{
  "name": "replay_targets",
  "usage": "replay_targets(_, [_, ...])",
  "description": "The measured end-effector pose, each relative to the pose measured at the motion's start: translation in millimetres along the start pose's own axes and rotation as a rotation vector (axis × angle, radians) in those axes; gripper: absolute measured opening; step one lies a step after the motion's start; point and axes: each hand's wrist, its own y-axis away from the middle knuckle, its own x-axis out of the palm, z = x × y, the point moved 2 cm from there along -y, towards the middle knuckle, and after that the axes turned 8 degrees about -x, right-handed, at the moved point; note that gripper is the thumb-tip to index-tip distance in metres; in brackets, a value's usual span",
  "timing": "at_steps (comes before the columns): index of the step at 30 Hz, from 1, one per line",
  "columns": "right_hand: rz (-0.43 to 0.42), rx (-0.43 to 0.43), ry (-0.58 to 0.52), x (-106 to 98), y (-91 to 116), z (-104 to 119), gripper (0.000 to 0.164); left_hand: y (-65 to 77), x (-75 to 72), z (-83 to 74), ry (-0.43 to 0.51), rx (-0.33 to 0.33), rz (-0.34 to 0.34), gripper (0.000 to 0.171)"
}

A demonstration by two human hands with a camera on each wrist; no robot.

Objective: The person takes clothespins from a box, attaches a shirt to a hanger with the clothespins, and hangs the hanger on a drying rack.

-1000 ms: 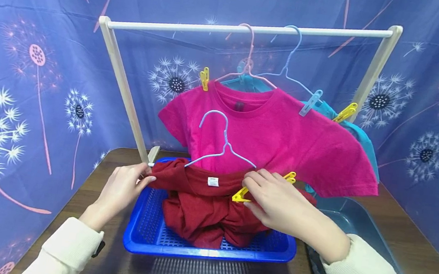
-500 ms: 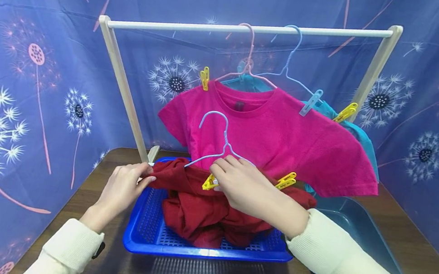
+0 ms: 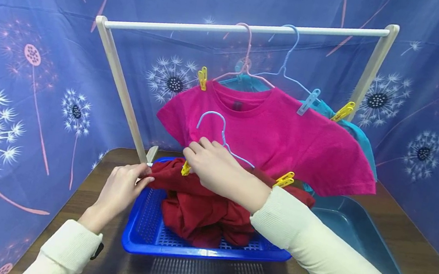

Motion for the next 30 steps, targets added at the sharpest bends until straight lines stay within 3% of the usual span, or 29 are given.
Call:
replay_targets(17, [0.195,0.036,0.046,7.4,-50.5,8.5,0.024,1.0,0.0,0.2,0.007,0.018,-0.021,0.016])
replay_targets(30, [0.239,0.003,0.158,12.0,-66.5,22.9,0.021,3.3,0.8,-0.2,0.024,0.04,-0.043,0.016])
